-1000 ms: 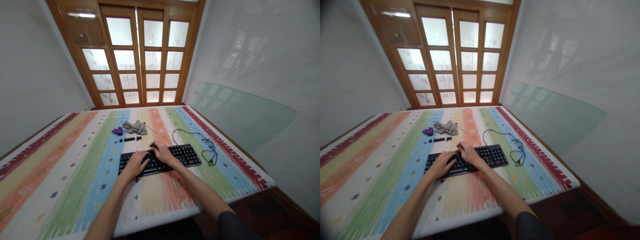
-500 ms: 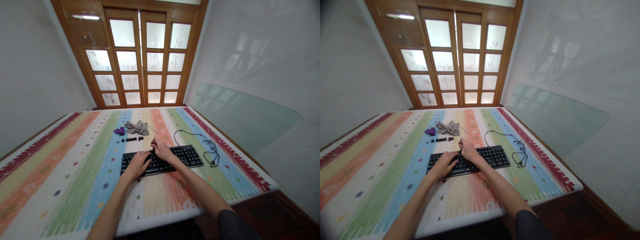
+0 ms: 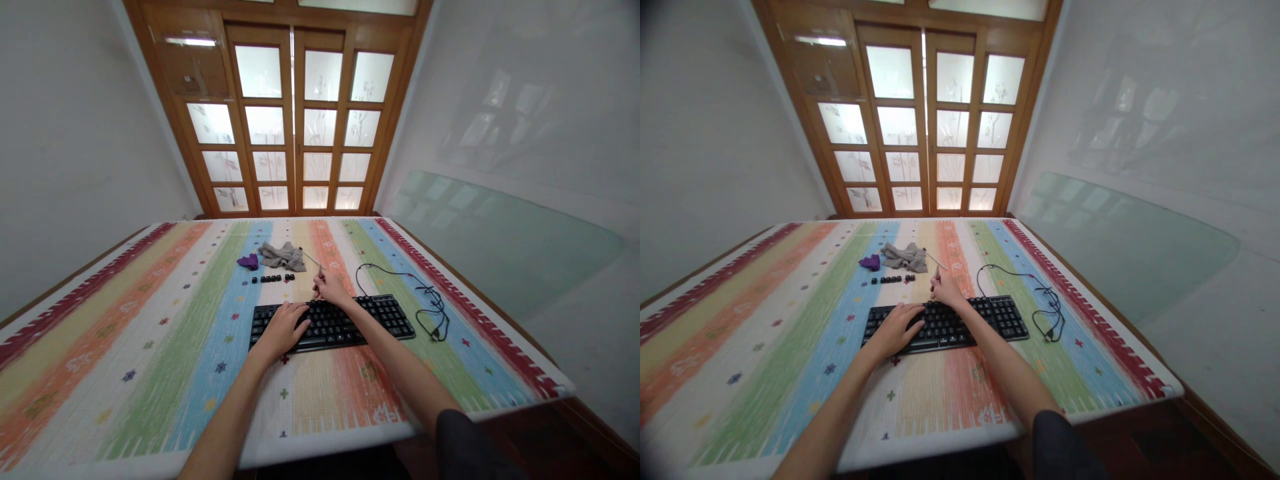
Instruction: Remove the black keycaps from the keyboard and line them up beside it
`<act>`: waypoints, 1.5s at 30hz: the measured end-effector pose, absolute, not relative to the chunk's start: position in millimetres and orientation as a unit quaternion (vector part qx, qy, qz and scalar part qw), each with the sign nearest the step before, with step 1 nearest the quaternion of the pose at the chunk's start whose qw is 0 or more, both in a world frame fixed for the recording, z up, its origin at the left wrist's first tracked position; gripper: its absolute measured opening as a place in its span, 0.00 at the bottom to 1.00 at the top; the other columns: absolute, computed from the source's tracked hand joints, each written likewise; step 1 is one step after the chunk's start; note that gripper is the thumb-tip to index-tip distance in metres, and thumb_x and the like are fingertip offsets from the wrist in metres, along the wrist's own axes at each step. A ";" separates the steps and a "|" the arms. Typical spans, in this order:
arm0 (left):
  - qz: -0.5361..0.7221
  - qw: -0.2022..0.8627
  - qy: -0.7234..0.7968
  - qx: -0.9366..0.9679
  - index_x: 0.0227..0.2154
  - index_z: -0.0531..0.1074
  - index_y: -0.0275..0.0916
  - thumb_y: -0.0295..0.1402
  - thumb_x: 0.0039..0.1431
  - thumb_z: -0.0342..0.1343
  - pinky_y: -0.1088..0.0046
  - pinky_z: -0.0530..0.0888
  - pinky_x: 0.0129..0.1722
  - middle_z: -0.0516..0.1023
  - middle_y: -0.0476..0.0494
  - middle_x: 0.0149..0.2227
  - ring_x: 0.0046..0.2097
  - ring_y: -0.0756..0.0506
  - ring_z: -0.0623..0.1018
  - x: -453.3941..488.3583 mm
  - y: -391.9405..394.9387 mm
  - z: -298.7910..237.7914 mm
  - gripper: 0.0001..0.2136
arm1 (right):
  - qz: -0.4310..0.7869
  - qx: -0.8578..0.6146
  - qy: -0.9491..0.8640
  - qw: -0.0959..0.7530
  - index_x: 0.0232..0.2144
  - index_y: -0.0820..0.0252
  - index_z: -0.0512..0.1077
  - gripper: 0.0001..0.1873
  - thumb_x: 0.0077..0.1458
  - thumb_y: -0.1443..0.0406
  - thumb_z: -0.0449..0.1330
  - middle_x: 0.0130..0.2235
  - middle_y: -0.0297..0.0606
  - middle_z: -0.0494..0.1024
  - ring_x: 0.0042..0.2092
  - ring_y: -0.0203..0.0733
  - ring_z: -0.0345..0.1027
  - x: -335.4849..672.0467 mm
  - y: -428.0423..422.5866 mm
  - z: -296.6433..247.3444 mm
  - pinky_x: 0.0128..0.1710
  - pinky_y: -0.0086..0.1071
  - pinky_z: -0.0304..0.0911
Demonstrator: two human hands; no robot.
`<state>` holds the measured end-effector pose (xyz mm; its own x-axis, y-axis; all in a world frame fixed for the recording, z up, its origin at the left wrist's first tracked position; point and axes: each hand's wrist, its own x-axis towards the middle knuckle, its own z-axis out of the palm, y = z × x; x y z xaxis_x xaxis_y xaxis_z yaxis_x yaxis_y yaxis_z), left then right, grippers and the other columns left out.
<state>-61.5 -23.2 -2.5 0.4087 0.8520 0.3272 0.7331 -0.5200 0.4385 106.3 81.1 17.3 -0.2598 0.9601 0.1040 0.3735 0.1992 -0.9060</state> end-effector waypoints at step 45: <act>0.469 0.434 0.449 0.624 0.45 0.71 0.37 0.45 0.54 0.62 0.66 0.74 0.45 0.78 0.41 0.39 0.42 0.44 0.78 -44.9 -24.2 11.1 0.21 | 0.577 -0.234 -0.601 0.501 0.38 0.60 0.70 0.22 0.55 0.48 0.61 0.38 0.43 0.80 0.29 0.37 0.74 159.2 16.5 10.6 0.36 0.34 0.71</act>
